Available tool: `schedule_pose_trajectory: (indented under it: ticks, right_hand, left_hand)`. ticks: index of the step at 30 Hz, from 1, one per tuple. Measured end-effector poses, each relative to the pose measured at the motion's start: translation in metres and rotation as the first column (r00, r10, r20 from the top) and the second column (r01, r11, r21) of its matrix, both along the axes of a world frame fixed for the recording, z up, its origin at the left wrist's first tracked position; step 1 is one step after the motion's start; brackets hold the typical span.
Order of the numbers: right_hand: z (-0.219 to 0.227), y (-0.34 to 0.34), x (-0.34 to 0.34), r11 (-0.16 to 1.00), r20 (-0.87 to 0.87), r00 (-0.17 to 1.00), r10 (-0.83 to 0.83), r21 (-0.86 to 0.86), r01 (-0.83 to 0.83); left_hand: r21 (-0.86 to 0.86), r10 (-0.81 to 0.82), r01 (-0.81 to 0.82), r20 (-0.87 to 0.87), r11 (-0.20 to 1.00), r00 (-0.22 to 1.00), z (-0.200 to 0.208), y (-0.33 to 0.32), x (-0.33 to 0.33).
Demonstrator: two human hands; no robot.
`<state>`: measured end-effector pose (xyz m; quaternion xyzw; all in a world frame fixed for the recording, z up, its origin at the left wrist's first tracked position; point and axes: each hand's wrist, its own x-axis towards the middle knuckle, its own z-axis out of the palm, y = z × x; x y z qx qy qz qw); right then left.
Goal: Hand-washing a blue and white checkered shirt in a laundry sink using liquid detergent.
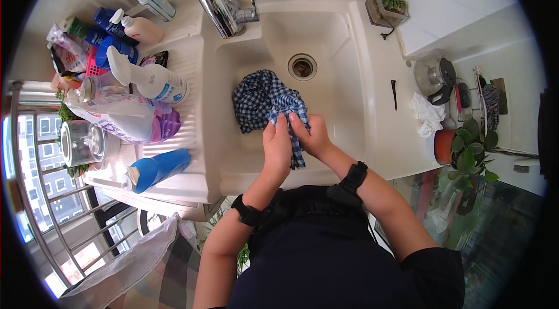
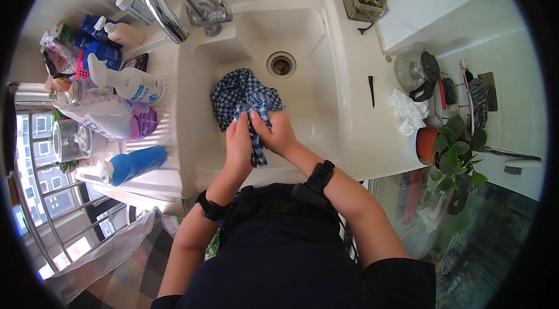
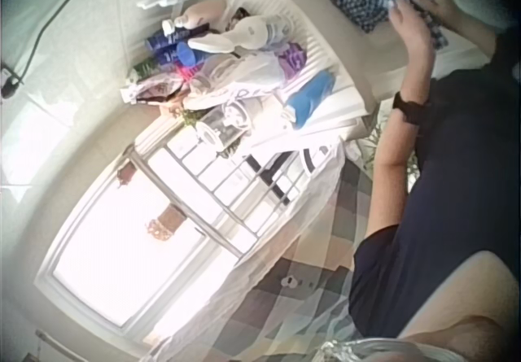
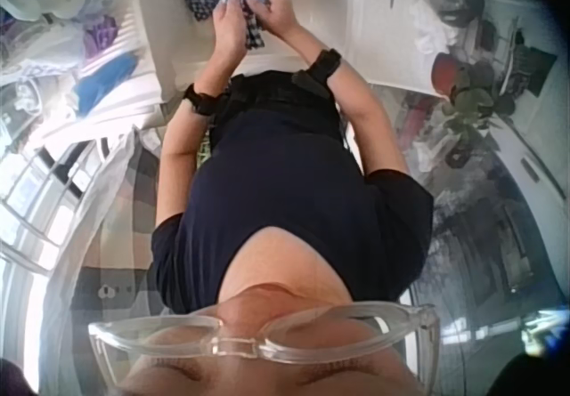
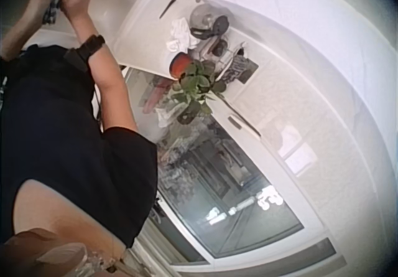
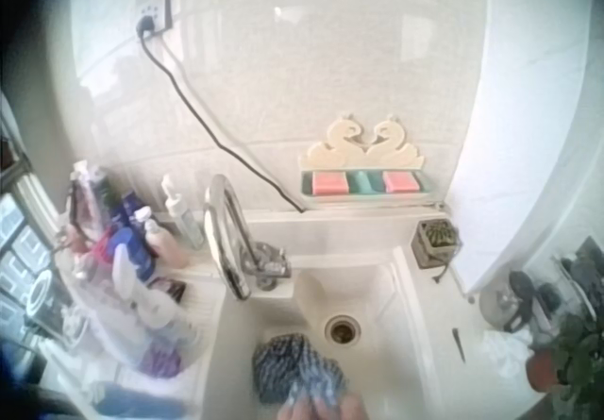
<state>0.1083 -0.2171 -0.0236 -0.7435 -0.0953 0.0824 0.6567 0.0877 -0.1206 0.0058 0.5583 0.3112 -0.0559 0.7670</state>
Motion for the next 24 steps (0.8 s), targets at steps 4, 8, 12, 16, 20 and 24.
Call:
schedule_pose_trajectory:
  ticks: [4, 8, 12, 16, 20, 24]
  right_hand:
    - [0.009, 0.009, -0.004, 0.998, 0.139, 0.988, -0.063, 0.005, 0.063]
    - [0.007, 0.006, -0.004, 0.994, 0.077, 0.996, -0.045, 0.1, 0.038]
    - [-0.001, 0.003, -0.007, 0.985, 0.059, 0.997, -0.052, 0.165, 0.041]
    - [-0.006, -0.002, -0.01, 0.974, 0.012, 0.998, -0.055, 0.22, 0.051]
    - [-0.005, -0.005, -0.01, 0.976, 0.0, 0.999, -0.052, 0.211, 0.051]
    - [0.006, -0.004, -0.011, 0.97, 0.001, 0.998, -0.066, 0.233, 0.064]
  left_hand:
    - [0.061, -0.032, 0.03, 0.035, 0.998, 0.999, -0.001, 0.003, 0.001]
    - [0.008, 0.011, -0.011, 0.015, 1.0, 1.0, 0.003, 0.001, 0.003]
    - [0.02, -0.117, 0.117, 0.004, 0.993, 0.993, 0.0, 0.007, -0.002]
    - [0.024, -0.14, 0.139, 0.057, 0.99, 0.988, -0.01, 0.006, -0.003]
    - [0.015, -0.147, 0.147, 0.024, 0.989, 0.989, -0.007, 0.004, -0.003]
    - [-0.003, -0.122, 0.122, 0.054, 0.993, 0.991, -0.006, 0.002, -0.003]
